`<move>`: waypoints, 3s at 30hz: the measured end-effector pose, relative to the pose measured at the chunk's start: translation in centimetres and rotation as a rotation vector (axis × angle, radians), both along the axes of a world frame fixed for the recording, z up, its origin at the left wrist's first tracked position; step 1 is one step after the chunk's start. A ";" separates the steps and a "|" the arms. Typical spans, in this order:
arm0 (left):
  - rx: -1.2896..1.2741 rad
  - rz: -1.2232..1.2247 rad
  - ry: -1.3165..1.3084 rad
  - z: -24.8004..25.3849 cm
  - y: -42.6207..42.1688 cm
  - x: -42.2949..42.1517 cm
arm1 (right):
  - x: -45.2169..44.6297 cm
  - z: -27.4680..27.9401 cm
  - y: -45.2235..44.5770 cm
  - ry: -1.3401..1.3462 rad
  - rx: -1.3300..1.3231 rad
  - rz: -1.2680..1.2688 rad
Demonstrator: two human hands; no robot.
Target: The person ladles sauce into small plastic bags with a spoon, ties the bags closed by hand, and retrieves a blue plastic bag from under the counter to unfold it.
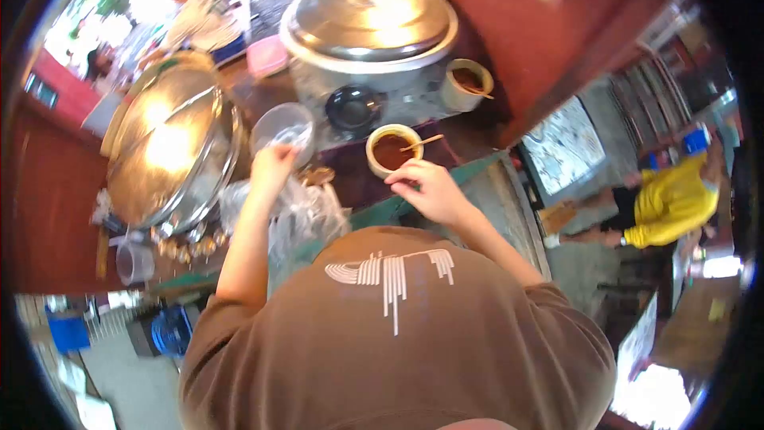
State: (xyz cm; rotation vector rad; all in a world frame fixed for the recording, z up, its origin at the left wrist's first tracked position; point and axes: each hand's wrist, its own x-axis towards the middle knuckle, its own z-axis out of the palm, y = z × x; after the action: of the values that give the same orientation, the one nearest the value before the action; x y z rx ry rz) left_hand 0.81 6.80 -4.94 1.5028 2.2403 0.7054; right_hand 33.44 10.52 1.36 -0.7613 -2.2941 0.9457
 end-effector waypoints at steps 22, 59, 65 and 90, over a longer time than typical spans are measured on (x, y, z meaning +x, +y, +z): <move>0.246 0.036 -1.719 8.1 -6.0 9.6 | -7.5 1.0 -0.1 0.405 -0.244 0.212; 0.145 0.076 -0.194 11.7 -15.4 8.1 | -8.5 1.6 -1.6 -0.025 -0.283 0.471; 0.307 0.208 -0.852 7.5 -15.4 5.3 | -9.3 0.0 -0.8 0.038 -0.351 0.371; 0.302 0.012 -0.756 5.3 -10.9 10.2 | -10.0 -0.1 -2.4 0.179 -0.130 0.388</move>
State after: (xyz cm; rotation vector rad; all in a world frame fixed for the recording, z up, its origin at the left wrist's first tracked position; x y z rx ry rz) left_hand 11.01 -4.06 0.32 1.0677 1.6096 1.3860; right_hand 23.41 8.12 1.24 -0.2671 -2.2777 1.2888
